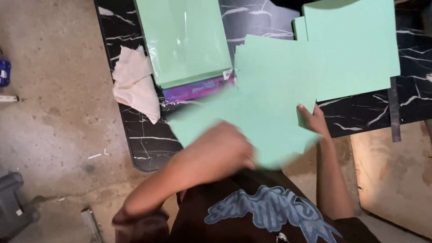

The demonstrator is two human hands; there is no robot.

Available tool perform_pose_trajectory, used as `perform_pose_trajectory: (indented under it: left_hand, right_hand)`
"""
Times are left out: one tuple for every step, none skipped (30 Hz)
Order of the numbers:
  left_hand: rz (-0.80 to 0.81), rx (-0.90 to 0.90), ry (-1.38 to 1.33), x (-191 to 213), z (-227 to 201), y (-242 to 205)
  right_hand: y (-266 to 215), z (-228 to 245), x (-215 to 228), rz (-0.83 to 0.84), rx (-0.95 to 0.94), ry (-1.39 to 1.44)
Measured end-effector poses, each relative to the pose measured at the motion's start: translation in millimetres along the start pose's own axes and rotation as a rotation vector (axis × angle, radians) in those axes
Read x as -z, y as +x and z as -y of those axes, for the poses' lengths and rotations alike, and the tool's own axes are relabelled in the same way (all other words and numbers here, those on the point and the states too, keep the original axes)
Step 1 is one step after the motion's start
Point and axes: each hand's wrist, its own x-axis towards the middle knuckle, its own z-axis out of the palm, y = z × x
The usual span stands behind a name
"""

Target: The person folds a light green sheet of paper in half multiple times to create a creased stack. They then unfold the paper and place it on a pile of similar sheets on the table. The person continues to pick up and fold additional sheets of paper.

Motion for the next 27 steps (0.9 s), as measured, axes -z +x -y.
perform_pose_trajectory:
  left_hand:
    - [0.138,-0.094,-0.172,13,-13,13]
    - [0.275,-0.19,-0.345,24,-26,26]
    - [0.275,-0.195,-0.342,22,-14,45]
    - [0.276,-0.245,-0.46,18,-3,65]
    - [0.278,-0.294,-0.579,15,8,86]
    - [0.281,-0.302,-0.576,-1,36,110]
    - [0.123,-0.18,-0.485,-18,63,136]
    - [-0.035,-0.061,-0.392,-33,90,162]
    - [-0.032,-0.07,-0.389,-43,103,173]
    - [-0.173,0.095,-0.281,-53,117,183]
    - [-0.315,0.257,-0.17,-62,131,193]
    - [-0.31,0.248,-0.167,-78,148,203]
    - [-0.289,0.33,-0.065,-93,165,212]
    - [-0.263,0.419,0.037,-111,183,217]
    - [-0.254,0.416,0.039,-124,189,224]
    - [-0.228,0.398,0.1,-137,197,226]
    - [-0.202,0.379,0.16,-151,205,227]
    - [-0.19,0.382,0.16,-152,198,225]
    - [-0.26,0.359,0.122,-152,191,222]
    - [-0.337,0.332,0.086,-150,184,223]
    - [-0.335,0.331,0.086,-141,173,216]
    - [-0.371,0.319,0.06,-131,164,208]
    - [-0.406,0.306,0.034,-121,155,200]
    - [-0.408,0.316,0.029,-117,156,183]
    - [-0.51,0.368,-0.002,-113,157,166]
    - [-0.619,0.416,-0.03,-107,159,150]
    - [-0.625,0.425,-0.03,-116,176,124]
  right_hand:
    - [6,-11,5,0.057,0.054,0.037]
    - [11,-22,12,0.112,0.109,0.072]
    - [12,-24,9,0.108,0.112,0.073]
    - [12,-25,9,0.066,0.138,-0.006]
    - [13,-27,10,0.024,0.162,-0.085]
    - [10,-23,8,0.016,0.165,-0.083]
    - [8,-18,7,0.01,0.13,-0.114]
    - [6,-13,6,0.003,0.096,-0.144]
    - [2,-4,5,-0.005,0.099,-0.141]
    - [-3,5,3,-0.008,0.044,-0.184]
    - [-7,14,0,-0.011,-0.011,-0.227]
    - [-8,19,0,-0.02,-0.011,-0.22]
    - [-8,23,0,-0.024,-0.067,-0.26]
    - [-11,25,-1,-0.022,-0.13,-0.301]
    - [3,6,9,-0.024,-0.137,-0.294]
    - [16,-15,16,-0.01,-0.07,-0.188]
    - [29,-36,23,0.003,-0.003,-0.082]
    - [21,-24,18,0.004,-0.014,-0.078]
    - [14,-12,14,-0.029,-0.134,0.036]
    - [11,3,11,-0.068,-0.243,0.149]
    - [5,10,7,-0.07,-0.245,0.151]
    - [1,18,1,-0.032,-0.155,-0.045]
    - [-3,26,-5,0.004,-0.063,-0.239]
    - [-4,24,-4,0.011,-0.067,-0.247]
    - [-5,21,-4,-0.003,-0.078,-0.21]
    - [-3,21,-5,-0.016,-0.083,-0.173]
    - [-1,14,-4,-0.009,-0.08,-0.18]
